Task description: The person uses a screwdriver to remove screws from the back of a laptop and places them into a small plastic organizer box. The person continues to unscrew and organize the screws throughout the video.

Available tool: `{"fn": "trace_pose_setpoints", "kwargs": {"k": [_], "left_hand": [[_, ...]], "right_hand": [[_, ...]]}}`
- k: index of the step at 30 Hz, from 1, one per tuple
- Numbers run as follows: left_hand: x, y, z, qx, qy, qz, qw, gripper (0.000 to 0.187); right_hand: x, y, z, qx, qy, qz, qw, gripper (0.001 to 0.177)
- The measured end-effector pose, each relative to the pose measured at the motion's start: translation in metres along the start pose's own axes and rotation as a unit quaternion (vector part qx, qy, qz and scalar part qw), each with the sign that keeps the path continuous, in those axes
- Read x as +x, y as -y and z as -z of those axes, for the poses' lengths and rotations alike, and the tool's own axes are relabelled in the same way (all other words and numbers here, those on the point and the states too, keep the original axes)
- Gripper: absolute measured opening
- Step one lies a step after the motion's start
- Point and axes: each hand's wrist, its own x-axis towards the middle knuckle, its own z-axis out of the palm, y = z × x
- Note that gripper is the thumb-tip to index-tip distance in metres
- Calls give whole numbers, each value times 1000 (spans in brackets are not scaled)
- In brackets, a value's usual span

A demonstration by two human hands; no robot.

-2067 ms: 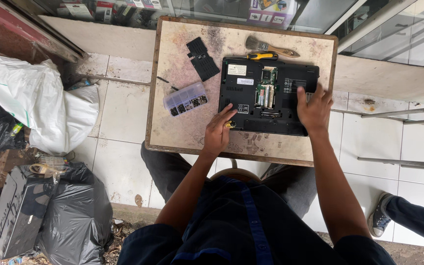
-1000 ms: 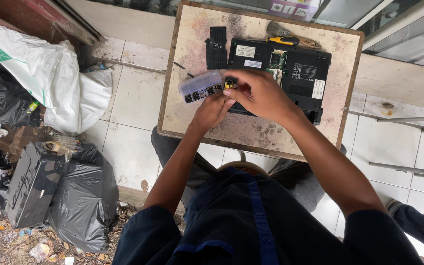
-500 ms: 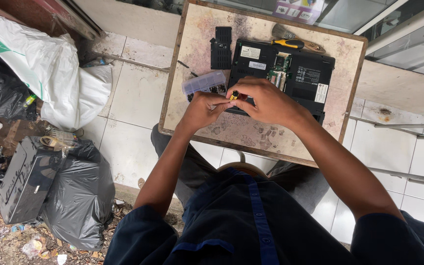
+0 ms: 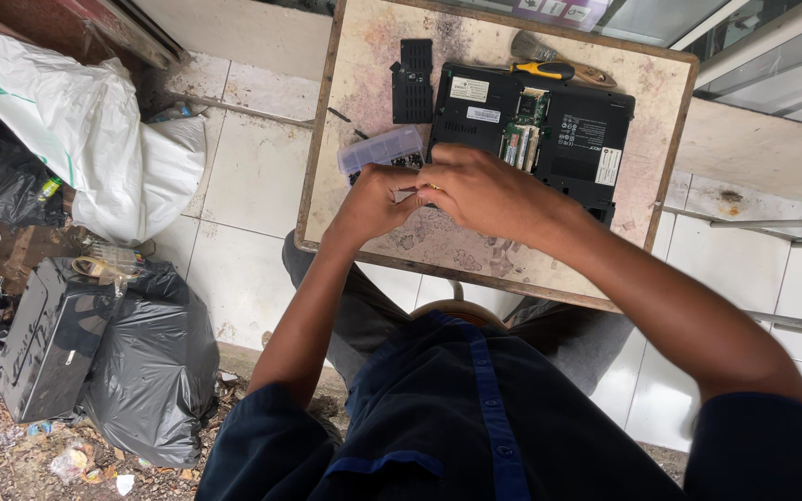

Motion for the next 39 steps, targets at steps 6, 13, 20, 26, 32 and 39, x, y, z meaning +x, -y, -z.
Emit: {"fn": "trace_pose_setpoints", "kwargs": {"k": [6,13,20,26,32,39], "left_hand": [[5,-9,3,-16,-32,-30,999,17],[-6,24,-20,74,-83,-42,993,35],[-11,47,-18,54,-60,-29,996,19],[-6,22,-17,41,-60,-44,996,25],[-4,25,-29,48,-98,-41,993,17],[-13,45,-21,27,-103,-44,993,13]], "right_hand": [[12,31,46,-65,32,14,997,29],[13,4,1,10,37,-59,998,41],[19,9,8,-83,106,48,990,32],[23,6,22,-55,86,11,995,36],[13,2,5,-6,101,-13,995,34],[13,15,0,-97,23,-9,995,48]]}}
